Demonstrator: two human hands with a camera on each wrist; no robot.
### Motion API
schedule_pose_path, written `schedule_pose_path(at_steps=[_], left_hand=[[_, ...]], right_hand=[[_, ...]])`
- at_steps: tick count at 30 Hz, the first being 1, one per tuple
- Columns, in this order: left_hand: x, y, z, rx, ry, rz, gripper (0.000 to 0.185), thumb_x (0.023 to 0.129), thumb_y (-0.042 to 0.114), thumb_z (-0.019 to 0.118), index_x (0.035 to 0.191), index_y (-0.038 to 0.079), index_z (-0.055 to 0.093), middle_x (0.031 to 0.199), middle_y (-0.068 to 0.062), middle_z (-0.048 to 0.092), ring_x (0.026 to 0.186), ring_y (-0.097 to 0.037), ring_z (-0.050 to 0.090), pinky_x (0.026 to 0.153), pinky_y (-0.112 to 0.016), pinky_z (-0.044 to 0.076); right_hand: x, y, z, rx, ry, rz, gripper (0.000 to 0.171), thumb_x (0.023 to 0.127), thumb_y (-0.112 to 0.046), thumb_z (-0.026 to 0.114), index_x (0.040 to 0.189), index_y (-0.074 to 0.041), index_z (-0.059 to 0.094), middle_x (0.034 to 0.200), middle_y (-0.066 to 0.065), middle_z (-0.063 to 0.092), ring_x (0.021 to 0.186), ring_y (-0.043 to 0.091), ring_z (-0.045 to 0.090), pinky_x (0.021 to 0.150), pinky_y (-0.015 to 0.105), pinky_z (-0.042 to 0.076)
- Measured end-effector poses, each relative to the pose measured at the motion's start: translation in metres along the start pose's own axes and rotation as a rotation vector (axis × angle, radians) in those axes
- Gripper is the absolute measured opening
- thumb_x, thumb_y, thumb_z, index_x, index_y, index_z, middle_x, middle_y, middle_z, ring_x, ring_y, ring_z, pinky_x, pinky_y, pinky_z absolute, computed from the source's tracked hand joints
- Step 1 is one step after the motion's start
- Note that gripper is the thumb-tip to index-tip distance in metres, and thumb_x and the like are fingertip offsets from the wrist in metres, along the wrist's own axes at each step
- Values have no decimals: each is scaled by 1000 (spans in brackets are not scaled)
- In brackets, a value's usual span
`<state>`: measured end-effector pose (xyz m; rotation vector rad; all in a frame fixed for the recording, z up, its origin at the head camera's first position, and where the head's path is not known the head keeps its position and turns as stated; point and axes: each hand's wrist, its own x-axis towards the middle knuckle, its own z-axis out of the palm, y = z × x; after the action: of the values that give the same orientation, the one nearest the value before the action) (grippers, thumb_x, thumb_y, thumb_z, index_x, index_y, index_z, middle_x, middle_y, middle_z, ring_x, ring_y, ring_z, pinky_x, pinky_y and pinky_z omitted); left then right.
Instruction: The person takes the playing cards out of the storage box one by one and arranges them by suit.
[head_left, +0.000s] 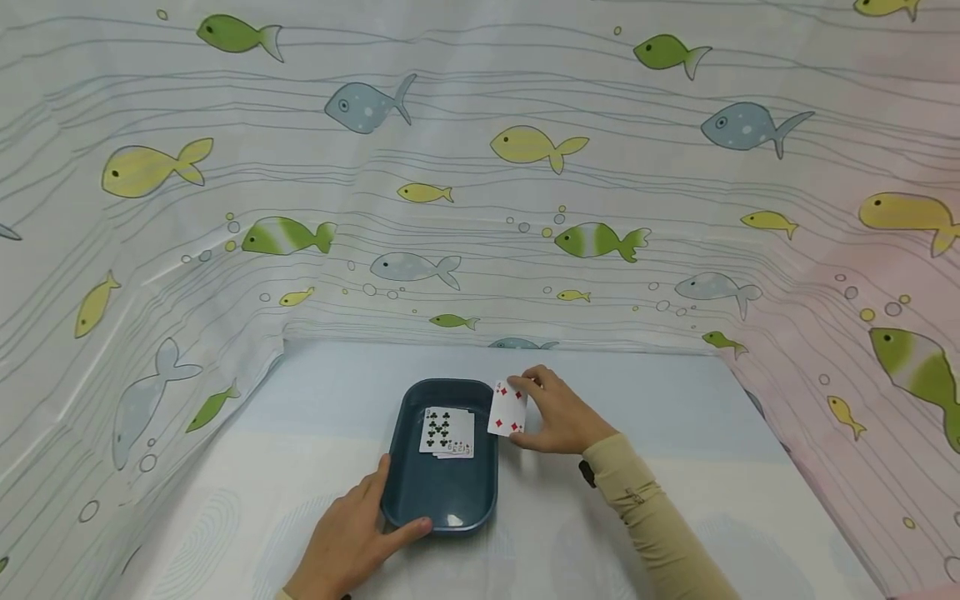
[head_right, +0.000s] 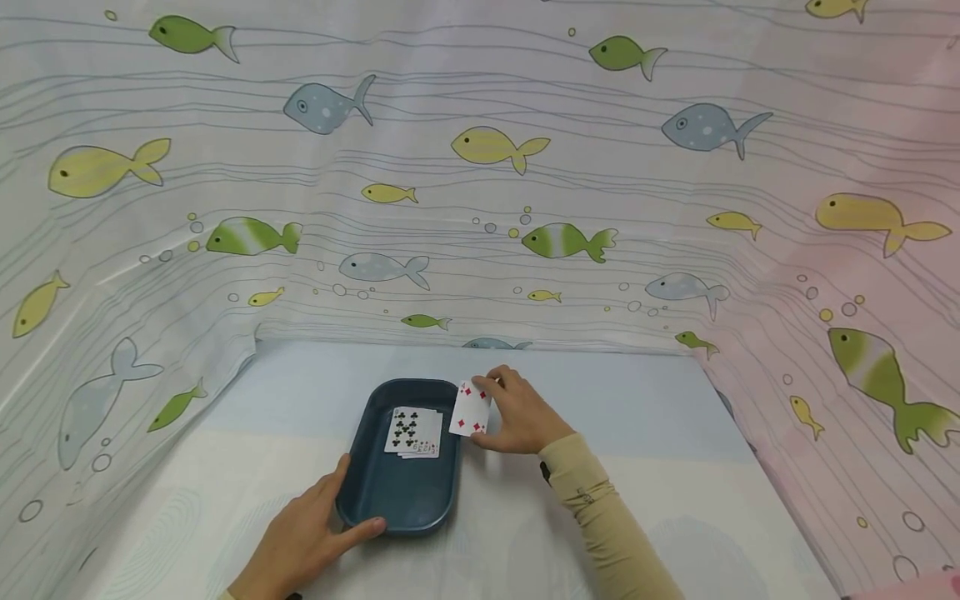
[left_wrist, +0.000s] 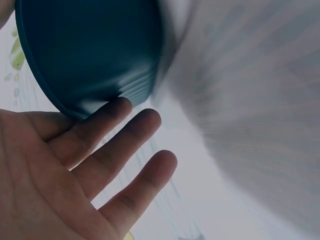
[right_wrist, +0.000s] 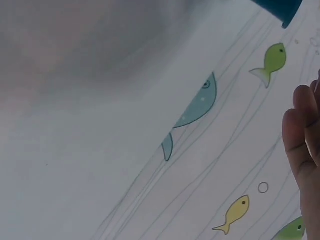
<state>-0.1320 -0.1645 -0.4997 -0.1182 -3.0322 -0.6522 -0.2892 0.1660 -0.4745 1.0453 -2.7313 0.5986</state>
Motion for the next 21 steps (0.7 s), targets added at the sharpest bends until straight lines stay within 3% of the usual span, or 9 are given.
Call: schedule_pose_path(at_steps=[10,21], left_hand=[[-1,-2,-3,-18,-16,-5,119,76,84,62,157,1,34,141,-19,57,120,-37,61,97,-55,51],[0,1,-3,-11,-9,-5,120,75,85,62,157,0,34,140,-20,57,119,-37,61,97,-55,51]], right_hand=[[-12,28,6,-79,-91,44,82,76,-48,82,144,-12,54,129,8,50,110,20,52,95,39,50],[-17,40,20,-79,-196,50,79,76,-43,83,142,-11,56,127,10,50,107,25,51,94,45,47]])
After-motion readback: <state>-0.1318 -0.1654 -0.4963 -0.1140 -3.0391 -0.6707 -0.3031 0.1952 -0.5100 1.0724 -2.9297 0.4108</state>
